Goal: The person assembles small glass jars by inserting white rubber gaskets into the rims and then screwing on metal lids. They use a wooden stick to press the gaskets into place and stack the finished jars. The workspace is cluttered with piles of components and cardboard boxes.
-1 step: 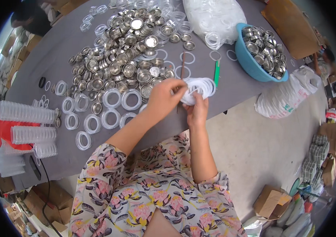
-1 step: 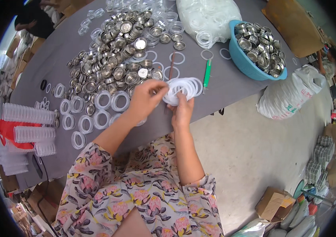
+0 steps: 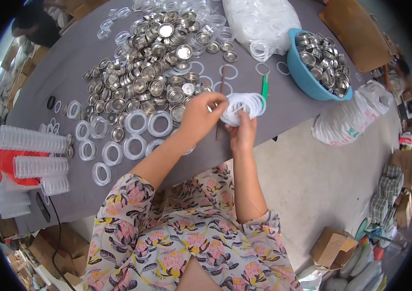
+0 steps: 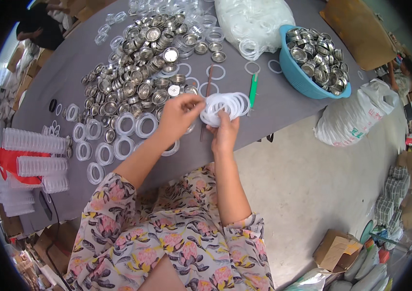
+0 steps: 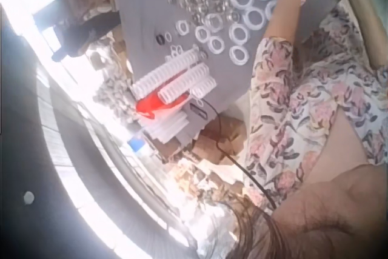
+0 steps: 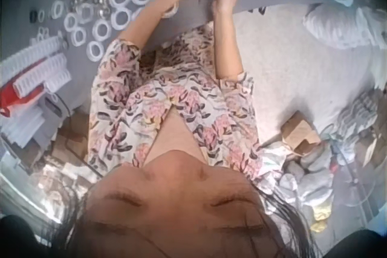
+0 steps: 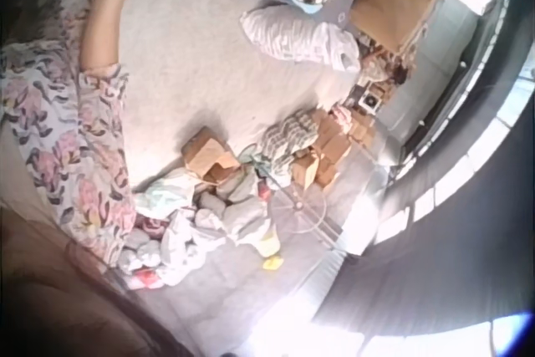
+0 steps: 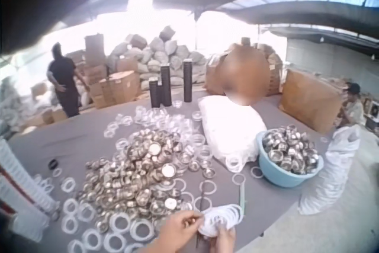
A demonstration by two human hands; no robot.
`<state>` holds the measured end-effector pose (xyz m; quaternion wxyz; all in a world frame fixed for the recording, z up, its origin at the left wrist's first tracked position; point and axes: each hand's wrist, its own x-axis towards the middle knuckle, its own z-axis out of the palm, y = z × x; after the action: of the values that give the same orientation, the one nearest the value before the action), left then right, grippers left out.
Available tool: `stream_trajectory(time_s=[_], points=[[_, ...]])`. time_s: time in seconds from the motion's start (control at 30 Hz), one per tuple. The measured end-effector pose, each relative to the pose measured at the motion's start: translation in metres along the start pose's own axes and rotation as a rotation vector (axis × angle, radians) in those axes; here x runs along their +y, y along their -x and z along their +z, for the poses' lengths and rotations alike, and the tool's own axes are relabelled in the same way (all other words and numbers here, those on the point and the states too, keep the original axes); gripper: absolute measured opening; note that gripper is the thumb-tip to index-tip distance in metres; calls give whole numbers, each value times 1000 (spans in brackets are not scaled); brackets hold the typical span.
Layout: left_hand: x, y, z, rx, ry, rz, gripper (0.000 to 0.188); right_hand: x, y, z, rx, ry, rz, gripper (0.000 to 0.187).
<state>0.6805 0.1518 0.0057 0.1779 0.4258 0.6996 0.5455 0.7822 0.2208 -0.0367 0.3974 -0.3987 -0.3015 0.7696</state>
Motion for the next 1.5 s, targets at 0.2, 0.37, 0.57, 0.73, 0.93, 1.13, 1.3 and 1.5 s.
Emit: stream_trajectory(time_s=[0.2,0.37,0.57,0.73,0.93,1.13,1.3,1.5], points=[[-19,-53,8,115,113,-137,18,-27,-62,6,-20,206,-56,28],[-18,-51,-17,105,204,-329,20,-45,-102,-8,-96,646,115,33],[-25,7,-51,-85,-122,-338,19,-60,-107,-16,-103,1227,-103,39],[-28,22,-50,-83,-477,-264,18,-74,-78,-3,128,1888,-520,41],[-36,28,-43,1,-606,94,16,-58,-28,-17,-584,1675,-913,21],[-27,51,-50,-309,-729,271,25,-26,-27,-18,-942,1665,-941,26],[-31,74,-40,-63,-433,523,31,-25,-47,-30,-1191,1661,-1326,25],[-14,149,-105,303,-370,438,38,-49,-52,-23,-932,1252,-1526,14]])
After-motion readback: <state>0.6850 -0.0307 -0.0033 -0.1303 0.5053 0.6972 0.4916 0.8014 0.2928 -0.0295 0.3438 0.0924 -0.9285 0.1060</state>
